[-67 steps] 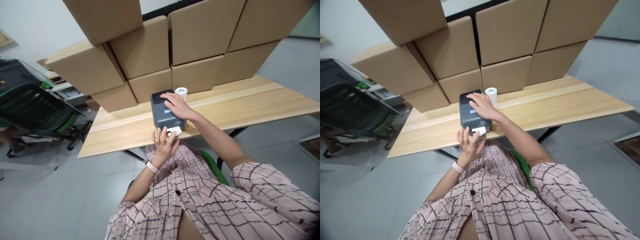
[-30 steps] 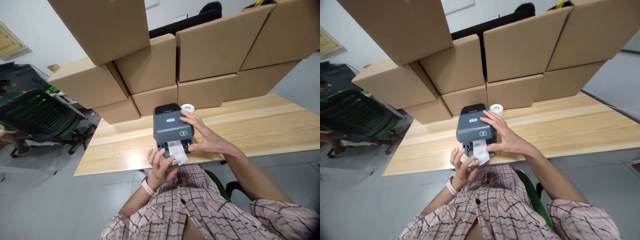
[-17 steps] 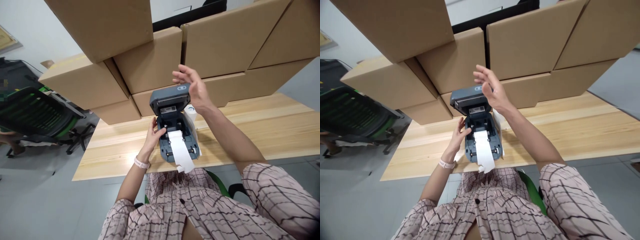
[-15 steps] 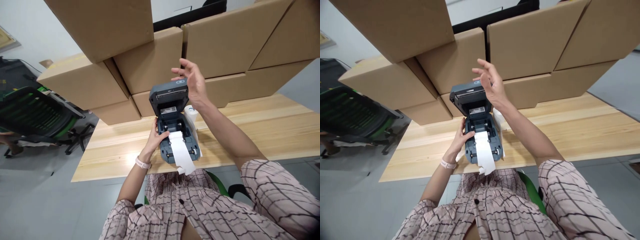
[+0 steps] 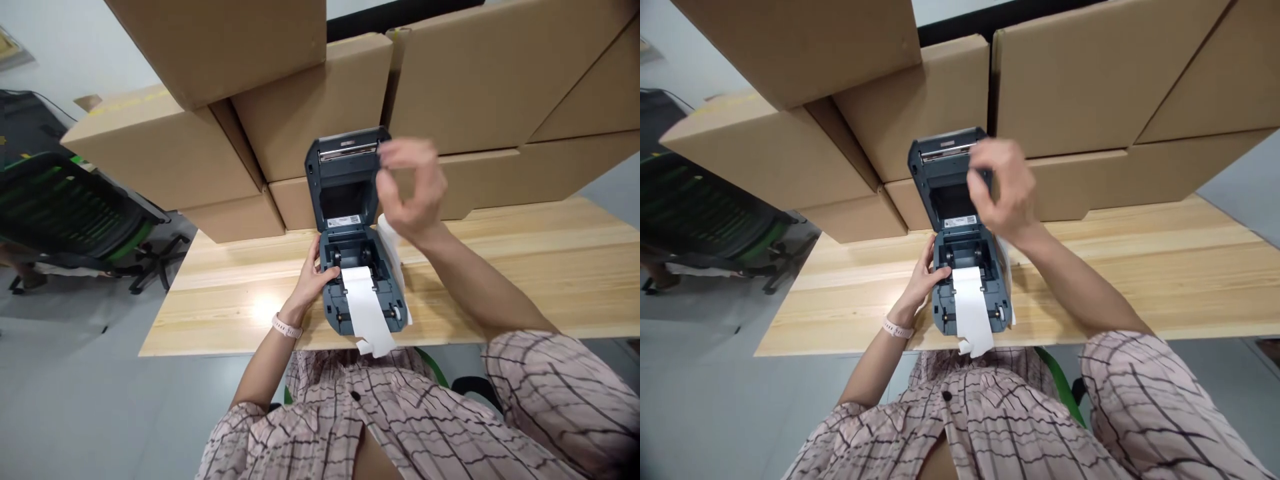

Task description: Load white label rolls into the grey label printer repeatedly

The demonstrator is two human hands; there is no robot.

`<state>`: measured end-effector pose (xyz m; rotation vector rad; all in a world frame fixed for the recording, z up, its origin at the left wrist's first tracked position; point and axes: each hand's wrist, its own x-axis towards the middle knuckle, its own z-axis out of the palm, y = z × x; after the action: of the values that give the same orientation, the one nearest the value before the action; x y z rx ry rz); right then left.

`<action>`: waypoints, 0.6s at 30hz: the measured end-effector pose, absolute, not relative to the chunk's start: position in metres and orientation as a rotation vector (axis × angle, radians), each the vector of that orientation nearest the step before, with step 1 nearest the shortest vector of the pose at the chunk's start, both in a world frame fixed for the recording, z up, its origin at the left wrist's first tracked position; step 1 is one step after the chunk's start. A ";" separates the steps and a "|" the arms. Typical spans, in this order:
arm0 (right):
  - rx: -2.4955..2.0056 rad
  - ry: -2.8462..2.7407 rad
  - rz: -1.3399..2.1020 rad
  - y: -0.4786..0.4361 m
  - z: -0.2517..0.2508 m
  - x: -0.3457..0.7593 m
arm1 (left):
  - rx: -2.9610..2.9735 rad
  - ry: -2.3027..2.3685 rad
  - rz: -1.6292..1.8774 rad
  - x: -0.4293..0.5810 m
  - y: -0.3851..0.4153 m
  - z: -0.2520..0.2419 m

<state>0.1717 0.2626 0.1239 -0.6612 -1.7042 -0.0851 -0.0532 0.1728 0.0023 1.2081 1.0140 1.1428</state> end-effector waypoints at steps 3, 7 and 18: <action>-0.776 -2.312 0.174 0.211 0.097 0.177 | 1.245 1.019 1.131 -0.053 0.174 -0.001; -0.786 -2.785 0.511 0.192 0.075 0.171 | 1.356 1.047 1.172 -0.057 0.176 0.000; -0.469 -2.170 1.336 0.186 0.106 0.274 | 1.339 1.017 1.127 -0.072 0.174 0.005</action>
<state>0.2740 0.1857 0.1065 -0.4693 -2.1703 1.3363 -0.0717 0.1737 0.0047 1.3393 1.0174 1.1270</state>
